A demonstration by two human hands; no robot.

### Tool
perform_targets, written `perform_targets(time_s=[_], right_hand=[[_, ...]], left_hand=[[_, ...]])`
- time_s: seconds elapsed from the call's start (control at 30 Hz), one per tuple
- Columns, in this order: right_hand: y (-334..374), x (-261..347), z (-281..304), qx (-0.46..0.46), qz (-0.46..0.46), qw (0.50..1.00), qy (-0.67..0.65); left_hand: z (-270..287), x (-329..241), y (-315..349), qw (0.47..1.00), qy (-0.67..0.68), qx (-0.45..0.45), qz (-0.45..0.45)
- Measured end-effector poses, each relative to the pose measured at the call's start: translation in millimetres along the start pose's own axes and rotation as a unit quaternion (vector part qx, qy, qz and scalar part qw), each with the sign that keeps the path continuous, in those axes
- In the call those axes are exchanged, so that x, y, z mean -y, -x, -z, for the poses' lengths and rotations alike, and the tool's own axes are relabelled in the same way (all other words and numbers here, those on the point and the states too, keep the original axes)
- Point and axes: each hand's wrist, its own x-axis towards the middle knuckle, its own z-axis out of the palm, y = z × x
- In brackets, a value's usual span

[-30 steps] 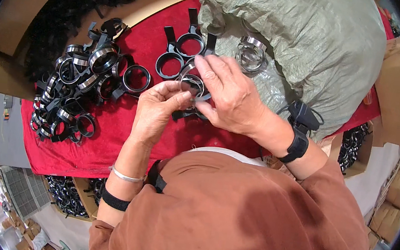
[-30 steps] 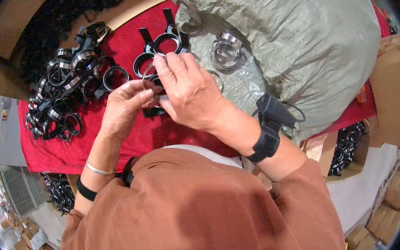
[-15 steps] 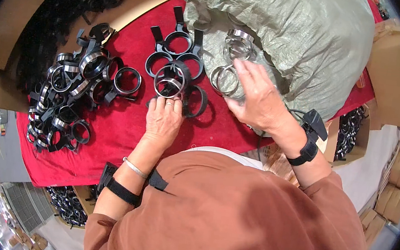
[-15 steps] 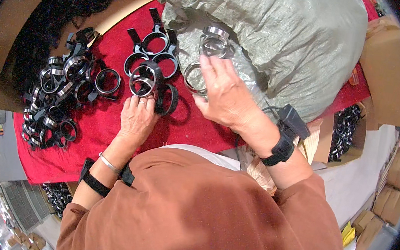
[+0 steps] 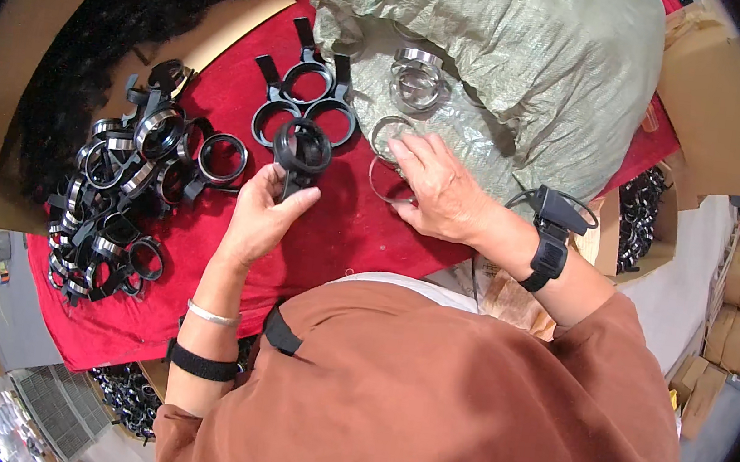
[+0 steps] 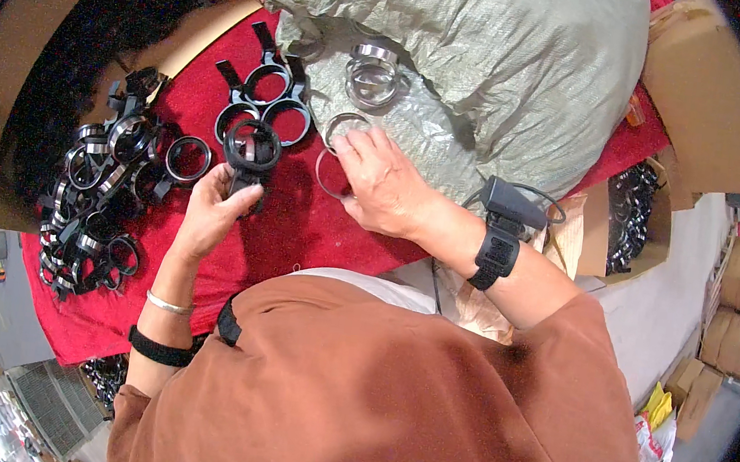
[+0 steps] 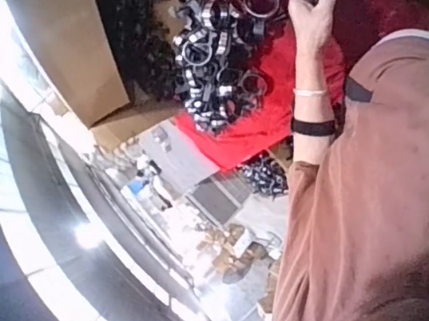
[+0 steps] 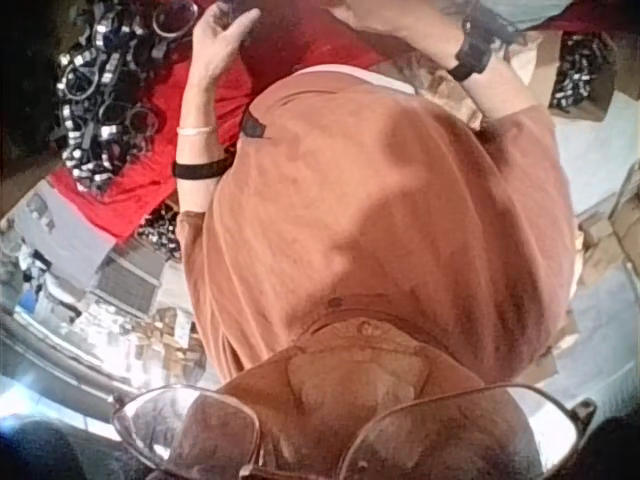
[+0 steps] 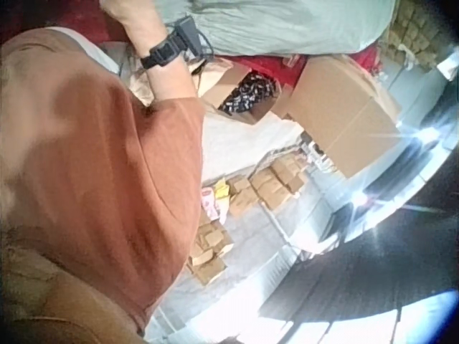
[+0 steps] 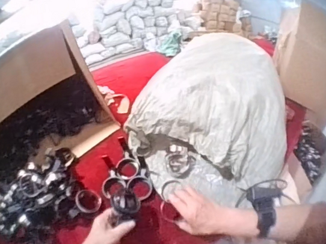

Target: Assembling metal rings onto black plastic hose clamp bases.

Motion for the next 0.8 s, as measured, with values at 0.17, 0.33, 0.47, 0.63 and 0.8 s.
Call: perform_targets(time_s=[0.17,0.33,0.47,0.63,0.8], right_hand=[[17.2,-0.1,-29.8,0.045,-0.060,0.997,-0.030],[13.8,4.9,-36.0,0.085,-0.061,0.994,-0.009],[8.2,11.2,-30.7,0.112,-0.063,0.991,0.039],[12.7,11.2,-37.2,0.067,-0.001,0.992,0.111],[8.6,12.7,-27.7,0.063,-0.091,0.993,0.044]], left_hand=[[23.1,-21.1,-10.4,0.957,-0.281,-0.057,-0.043],[52.4,-36.7,-14.2,0.829,-0.529,-0.105,-0.147],[71.7,-33.1,-10.1,0.846,-0.502,-0.107,-0.146],[75.7,-32.0,11.3,0.851,-0.443,-0.159,-0.234],[61.6,-29.6,43.5,0.992,0.111,-0.056,-0.033]])
